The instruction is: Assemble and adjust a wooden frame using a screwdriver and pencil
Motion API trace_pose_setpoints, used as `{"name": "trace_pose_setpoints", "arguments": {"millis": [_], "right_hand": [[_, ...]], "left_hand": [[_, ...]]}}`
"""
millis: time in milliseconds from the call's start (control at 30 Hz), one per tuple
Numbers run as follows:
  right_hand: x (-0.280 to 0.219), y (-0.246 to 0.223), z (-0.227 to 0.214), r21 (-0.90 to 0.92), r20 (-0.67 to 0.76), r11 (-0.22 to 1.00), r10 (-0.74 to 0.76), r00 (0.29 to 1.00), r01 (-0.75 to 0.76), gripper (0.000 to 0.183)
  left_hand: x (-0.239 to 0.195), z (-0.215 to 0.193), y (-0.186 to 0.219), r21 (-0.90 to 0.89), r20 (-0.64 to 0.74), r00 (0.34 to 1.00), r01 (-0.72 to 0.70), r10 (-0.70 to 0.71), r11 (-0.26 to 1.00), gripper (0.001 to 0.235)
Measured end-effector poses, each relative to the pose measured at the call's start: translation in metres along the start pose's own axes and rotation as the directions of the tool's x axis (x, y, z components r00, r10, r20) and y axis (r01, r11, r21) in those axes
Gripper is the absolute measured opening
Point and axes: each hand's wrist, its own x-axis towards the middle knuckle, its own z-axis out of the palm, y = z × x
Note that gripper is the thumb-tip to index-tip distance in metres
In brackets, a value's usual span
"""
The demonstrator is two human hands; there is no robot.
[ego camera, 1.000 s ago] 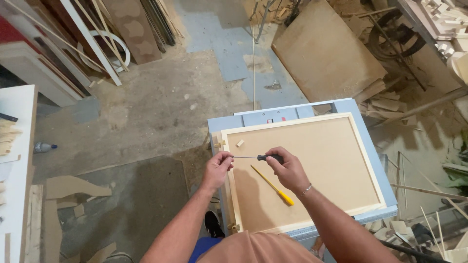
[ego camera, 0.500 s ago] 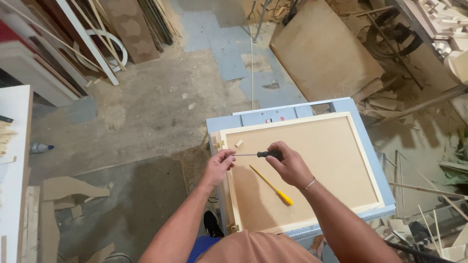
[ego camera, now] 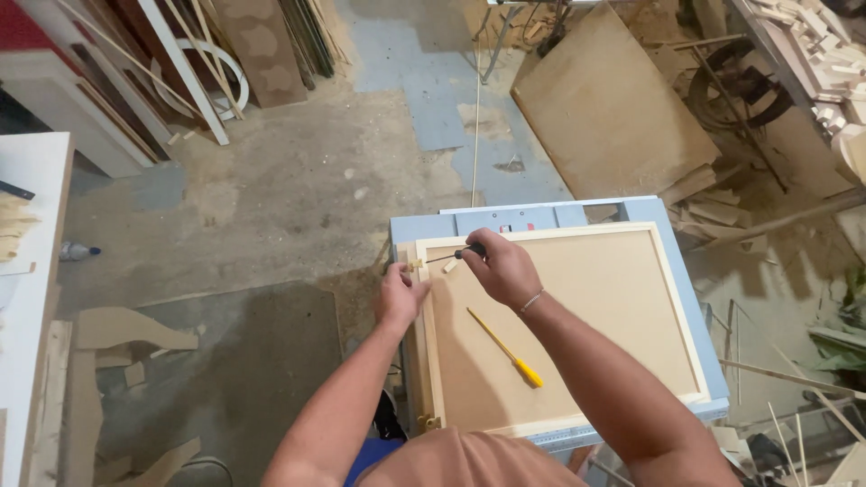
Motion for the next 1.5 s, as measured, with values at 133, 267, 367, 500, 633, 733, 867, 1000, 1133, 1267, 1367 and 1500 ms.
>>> {"name": "trace_pose_setpoints", "arguments": {"millis": [133,267,367,500,633,733,867,1000,1133,1267,1367,1500], "right_hand": [[0.013,-0.011,0.001,-0.048,0.033,0.997,-0.065,0.997,0.067,0.026],[0.016,-0.023,-0.001,-0.089,0.047,0.986,-0.135,0.99,0.139,0.023],[0.02,-0.023,0.001,-0.119,0.063,0.98,-0.153,0.986,0.16,0.023],[0.02,-0.026,-0.002,-0.156,0.075,0.972,-0.164,0.984,0.174,0.023],[0.019,-0.028,-0.002,-0.166,0.082,0.968,-0.178,0.981,0.189,0.023],[0.019,-0.033,-0.003,-0.173,0.084,0.966,-0.181,0.98,0.193,0.022],[0.02,-0.038,-0.003,-0.209,0.127,0.95,-0.208,0.97,0.231,0.022],[0.022,-0.047,-0.007,-0.295,0.201,0.892,-0.293,0.935,0.343,0.022],[0.027,-0.053,0.006,-0.424,0.241,0.803,-0.346,0.907,0.419,0.024],[0.04,-0.042,0.033,-0.518,0.176,0.614,-0.604,0.777,0.595,0.019],[0.041,-0.043,0.039,-0.567,0.146,0.602,-0.599,0.787,0.563,0.022],[0.041,-0.053,0.036,-0.679,0.149,0.585,-0.483,0.863,0.444,0.036]], "left_hand": [[-0.007,-0.004,0.009,-0.05,0.007,1.0,-0.018,0.019,0.999,0.061],[-0.015,-0.012,0.016,-0.052,0.03,0.999,0.014,-0.012,0.999,0.063],[-0.012,-0.014,0.017,-0.03,0.049,0.999,0.021,-0.02,0.999,0.065],[-0.012,-0.018,0.019,-0.051,0.078,0.996,0.036,-0.032,0.998,0.064],[-0.009,-0.017,0.017,-0.041,0.079,0.997,0.027,-0.024,0.999,0.063],[-0.009,-0.017,0.017,-0.033,0.089,0.995,0.049,-0.046,0.998,0.063],[-0.011,-0.019,0.017,-0.034,0.1,0.994,0.056,-0.052,0.998,0.062],[-0.005,-0.013,0.012,-0.063,0.097,0.995,0.033,-0.027,0.997,0.059],[-0.018,-0.023,0.019,-0.071,0.106,0.994,0.02,-0.012,0.997,0.061],[-0.021,-0.029,0.027,-0.05,0.102,0.994,-0.021,0.026,0.999,0.057],[-0.012,-0.017,0.013,-0.034,0.096,0.993,-0.07,0.073,0.997,0.056],[-0.013,-0.022,0.011,-0.013,0.116,0.987,-0.109,0.11,0.994,0.059]]}}
